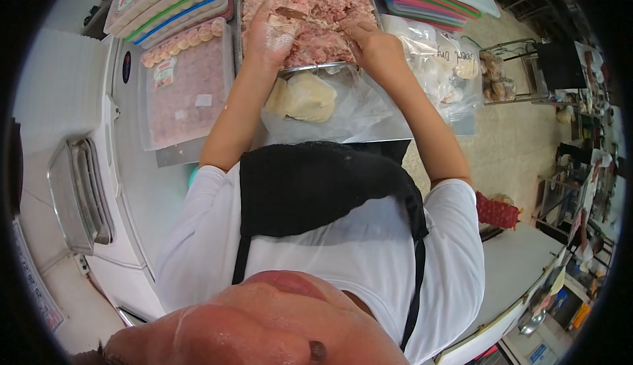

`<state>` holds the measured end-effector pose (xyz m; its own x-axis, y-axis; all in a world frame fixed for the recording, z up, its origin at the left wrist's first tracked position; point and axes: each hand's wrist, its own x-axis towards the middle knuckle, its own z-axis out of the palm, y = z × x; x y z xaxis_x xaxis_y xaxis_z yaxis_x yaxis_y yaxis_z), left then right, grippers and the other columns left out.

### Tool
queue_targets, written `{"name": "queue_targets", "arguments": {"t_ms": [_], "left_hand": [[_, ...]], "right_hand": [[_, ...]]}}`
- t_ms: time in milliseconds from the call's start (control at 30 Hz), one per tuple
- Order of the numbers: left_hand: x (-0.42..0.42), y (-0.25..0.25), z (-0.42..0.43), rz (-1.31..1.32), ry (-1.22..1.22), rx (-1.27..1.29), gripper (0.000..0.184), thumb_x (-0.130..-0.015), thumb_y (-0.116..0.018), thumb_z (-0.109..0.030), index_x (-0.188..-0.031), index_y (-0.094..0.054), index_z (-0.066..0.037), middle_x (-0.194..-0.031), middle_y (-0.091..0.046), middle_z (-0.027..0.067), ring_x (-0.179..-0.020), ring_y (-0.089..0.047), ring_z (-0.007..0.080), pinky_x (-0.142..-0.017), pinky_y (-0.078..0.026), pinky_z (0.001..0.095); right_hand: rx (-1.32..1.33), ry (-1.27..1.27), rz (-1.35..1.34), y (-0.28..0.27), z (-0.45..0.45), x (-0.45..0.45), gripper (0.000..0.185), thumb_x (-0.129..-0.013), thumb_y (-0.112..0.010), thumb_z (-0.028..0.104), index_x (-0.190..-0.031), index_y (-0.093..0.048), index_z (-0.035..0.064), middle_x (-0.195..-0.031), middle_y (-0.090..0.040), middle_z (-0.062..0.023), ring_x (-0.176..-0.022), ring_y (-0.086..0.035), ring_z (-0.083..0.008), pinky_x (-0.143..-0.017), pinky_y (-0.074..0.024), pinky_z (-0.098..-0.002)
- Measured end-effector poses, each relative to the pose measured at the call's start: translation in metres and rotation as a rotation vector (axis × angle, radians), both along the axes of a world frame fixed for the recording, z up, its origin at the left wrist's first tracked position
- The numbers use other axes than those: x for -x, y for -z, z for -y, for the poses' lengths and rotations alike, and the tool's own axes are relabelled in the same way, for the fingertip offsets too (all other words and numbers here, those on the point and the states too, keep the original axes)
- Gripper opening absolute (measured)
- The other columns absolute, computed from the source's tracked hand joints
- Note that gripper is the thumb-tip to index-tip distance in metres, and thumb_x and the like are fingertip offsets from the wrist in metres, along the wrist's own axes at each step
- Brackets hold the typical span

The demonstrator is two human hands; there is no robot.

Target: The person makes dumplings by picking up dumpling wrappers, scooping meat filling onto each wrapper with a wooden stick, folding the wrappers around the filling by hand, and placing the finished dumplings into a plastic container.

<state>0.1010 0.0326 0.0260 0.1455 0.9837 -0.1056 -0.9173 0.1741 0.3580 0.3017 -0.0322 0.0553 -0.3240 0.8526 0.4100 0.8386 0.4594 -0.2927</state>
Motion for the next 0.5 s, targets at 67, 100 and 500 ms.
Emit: {"name": "queue_targets", "arguments": {"t_ms": [67, 100, 500], "left_hand": [[-0.005, 0.010, -0.004, -0.081, -0.010, -0.053, 0.032, -0.092, -0.052, -0.017, -0.116, -0.048, 0.004, -0.112, -0.057, 0.0177, -0.104, -0.057, 0.0296, -0.093, -0.048, 0.0404], [-0.006, 0.015, -0.006, -0.082, -0.017, -0.043, 0.032, -0.090, -0.054, -0.017, -0.115, -0.049, 0.002, -0.109, -0.057, 0.0156, -0.100, -0.058, 0.0278, -0.088, -0.049, 0.0389], [-0.006, 0.027, 0.004, -0.202, -0.110, 0.176, 0.020, -0.085, -0.059, -0.011, -0.104, -0.055, -0.005, -0.101, -0.059, 0.0084, -0.094, -0.058, 0.0213, -0.086, -0.050, 0.0365]], "right_hand": [[0.000, 0.030, 0.035, 0.014, -0.004, -0.002, 0.033, -0.080, -0.061, 0.011, -0.113, -0.061, 0.0138, -0.093, -0.063, -0.0098, -0.075, -0.062, -0.0322, -0.063, -0.0508, -0.0391], [0.002, 0.038, 0.029, 0.020, -0.006, -0.003, 0.034, -0.080, -0.061, 0.011, -0.114, -0.061, 0.0140, -0.093, -0.063, -0.0099, -0.075, -0.062, -0.0323, -0.063, -0.0508, -0.0392], [0.050, -0.004, -0.072, 0.059, -0.011, -0.011, 0.034, -0.081, -0.059, 0.011, -0.115, -0.060, 0.0120, -0.098, -0.064, -0.0129, -0.085, -0.062, -0.0327, -0.071, -0.0504, -0.0414]]}}
